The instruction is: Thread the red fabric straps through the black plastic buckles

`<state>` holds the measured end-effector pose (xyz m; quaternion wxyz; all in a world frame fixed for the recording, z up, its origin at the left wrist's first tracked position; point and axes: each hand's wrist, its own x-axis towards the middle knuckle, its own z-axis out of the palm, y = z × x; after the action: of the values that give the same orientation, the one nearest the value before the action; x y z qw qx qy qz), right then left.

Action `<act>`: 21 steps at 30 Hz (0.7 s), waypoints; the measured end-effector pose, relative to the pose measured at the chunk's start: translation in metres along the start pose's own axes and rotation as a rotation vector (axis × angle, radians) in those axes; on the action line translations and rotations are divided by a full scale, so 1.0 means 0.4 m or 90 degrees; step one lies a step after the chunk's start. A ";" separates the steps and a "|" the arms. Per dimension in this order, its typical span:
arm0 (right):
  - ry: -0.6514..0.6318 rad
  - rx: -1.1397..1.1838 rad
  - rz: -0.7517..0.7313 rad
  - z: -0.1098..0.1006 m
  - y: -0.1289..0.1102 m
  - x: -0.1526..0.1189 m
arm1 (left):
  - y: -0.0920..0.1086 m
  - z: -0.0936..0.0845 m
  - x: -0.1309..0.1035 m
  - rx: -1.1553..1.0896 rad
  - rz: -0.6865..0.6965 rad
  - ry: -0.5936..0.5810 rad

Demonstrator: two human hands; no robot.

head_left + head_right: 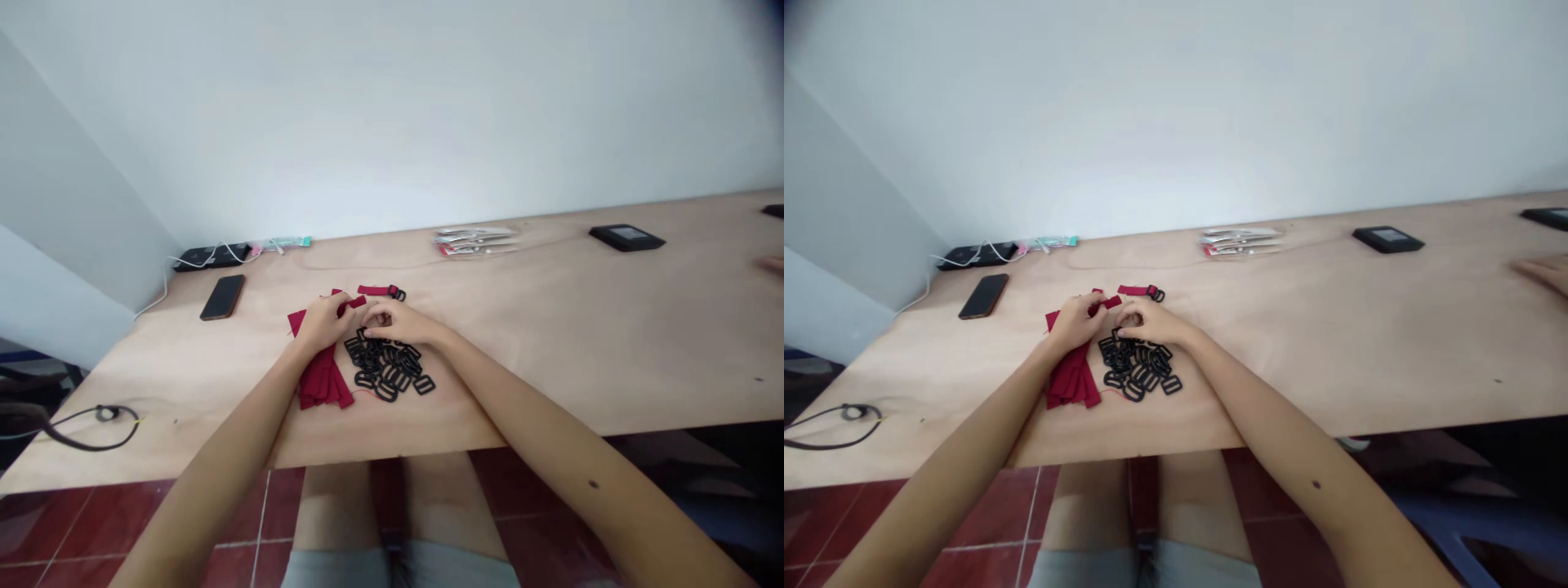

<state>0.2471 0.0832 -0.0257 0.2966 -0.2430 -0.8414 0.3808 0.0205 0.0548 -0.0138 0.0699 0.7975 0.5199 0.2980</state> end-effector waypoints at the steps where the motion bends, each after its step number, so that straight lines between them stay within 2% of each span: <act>1: -0.005 0.003 0.007 0.000 0.001 0.001 | 0.003 -0.002 -0.001 0.005 -0.007 -0.004; 5: -0.029 0.031 0.030 -0.008 -0.004 -0.001 | 0.010 -0.006 -0.002 0.000 -0.018 -0.001; 9: -0.116 0.047 0.040 -0.028 -0.026 -0.008 | 0.009 -0.006 -0.002 -0.004 -0.007 0.006; 11: -0.134 0.018 0.024 -0.031 -0.039 -0.012 | 0.007 -0.004 -0.002 -0.010 -0.005 0.004; 16: -0.132 -0.072 0.005 0.000 -0.057 -0.015 | 0.002 0.002 0.000 -0.025 -0.004 0.010; 21: -0.150 -0.083 -0.008 0.029 -0.063 -0.012 | 0.003 0.005 0.003 -0.027 -0.007 0.009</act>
<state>0.2379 0.0596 -0.0134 0.1816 -0.2102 -0.8947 0.3497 0.0228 0.0557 -0.0144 0.0851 0.7908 0.5185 0.3140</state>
